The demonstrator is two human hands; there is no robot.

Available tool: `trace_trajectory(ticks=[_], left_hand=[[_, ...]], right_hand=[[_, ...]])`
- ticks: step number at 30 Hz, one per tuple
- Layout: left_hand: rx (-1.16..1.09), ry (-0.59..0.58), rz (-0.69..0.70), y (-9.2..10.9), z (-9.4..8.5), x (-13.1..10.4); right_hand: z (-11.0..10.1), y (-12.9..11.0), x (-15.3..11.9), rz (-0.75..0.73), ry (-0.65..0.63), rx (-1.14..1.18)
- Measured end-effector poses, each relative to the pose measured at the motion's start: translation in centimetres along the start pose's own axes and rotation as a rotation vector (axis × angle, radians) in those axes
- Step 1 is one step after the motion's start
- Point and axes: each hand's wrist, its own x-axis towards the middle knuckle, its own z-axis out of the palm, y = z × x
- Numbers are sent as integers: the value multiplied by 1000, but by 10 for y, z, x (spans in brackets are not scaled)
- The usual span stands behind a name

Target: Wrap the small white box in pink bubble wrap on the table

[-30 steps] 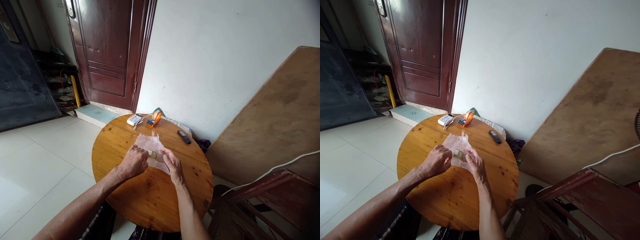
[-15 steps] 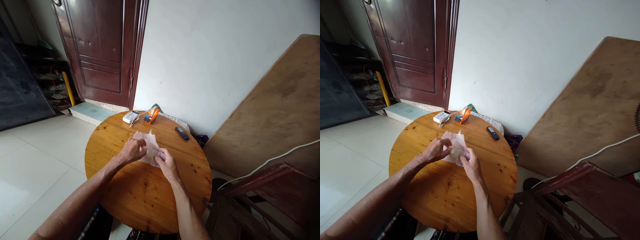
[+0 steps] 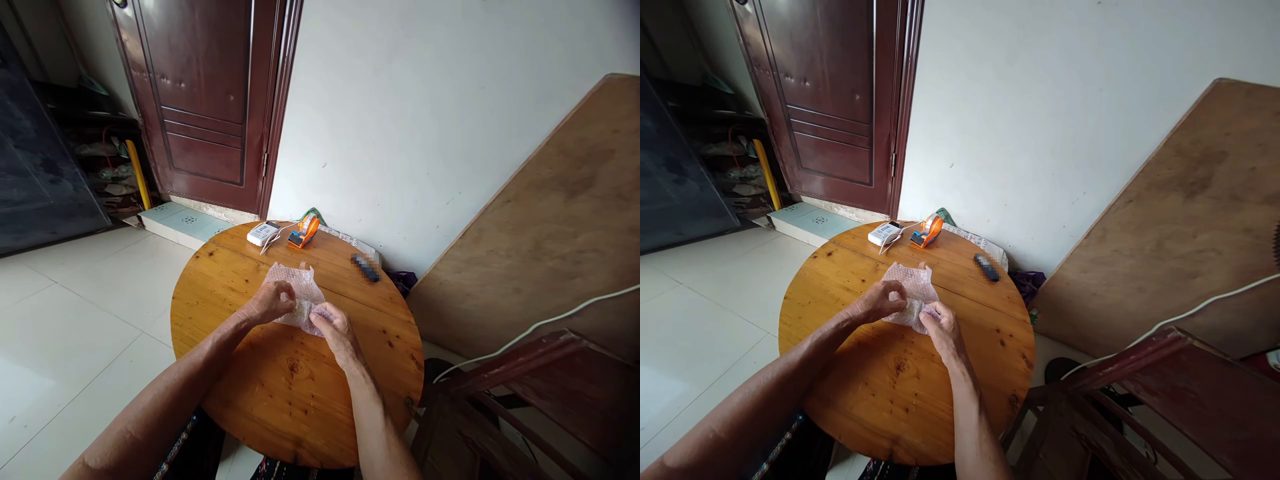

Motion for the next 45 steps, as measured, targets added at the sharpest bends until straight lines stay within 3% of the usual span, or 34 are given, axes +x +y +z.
trace_trajectory(ticks=[12,21,33,39,45], left_hand=[[-19,-46,-5,-1,-4,-11],[-116,23,-67,4,2,-18],[-18,-14,-74,1,1,-10],[-31,-13,-69,1,1,-11],[-91,-7,-10,2,0,-15]], right_hand=[[-2,-1,-3,88,-122,89],[-1,0,-3,255,-76,13],[-4,12,-2,175,-42,-155],[-6,4,-2,79,70,-180],[-6,2,-4,94,11,-190]])
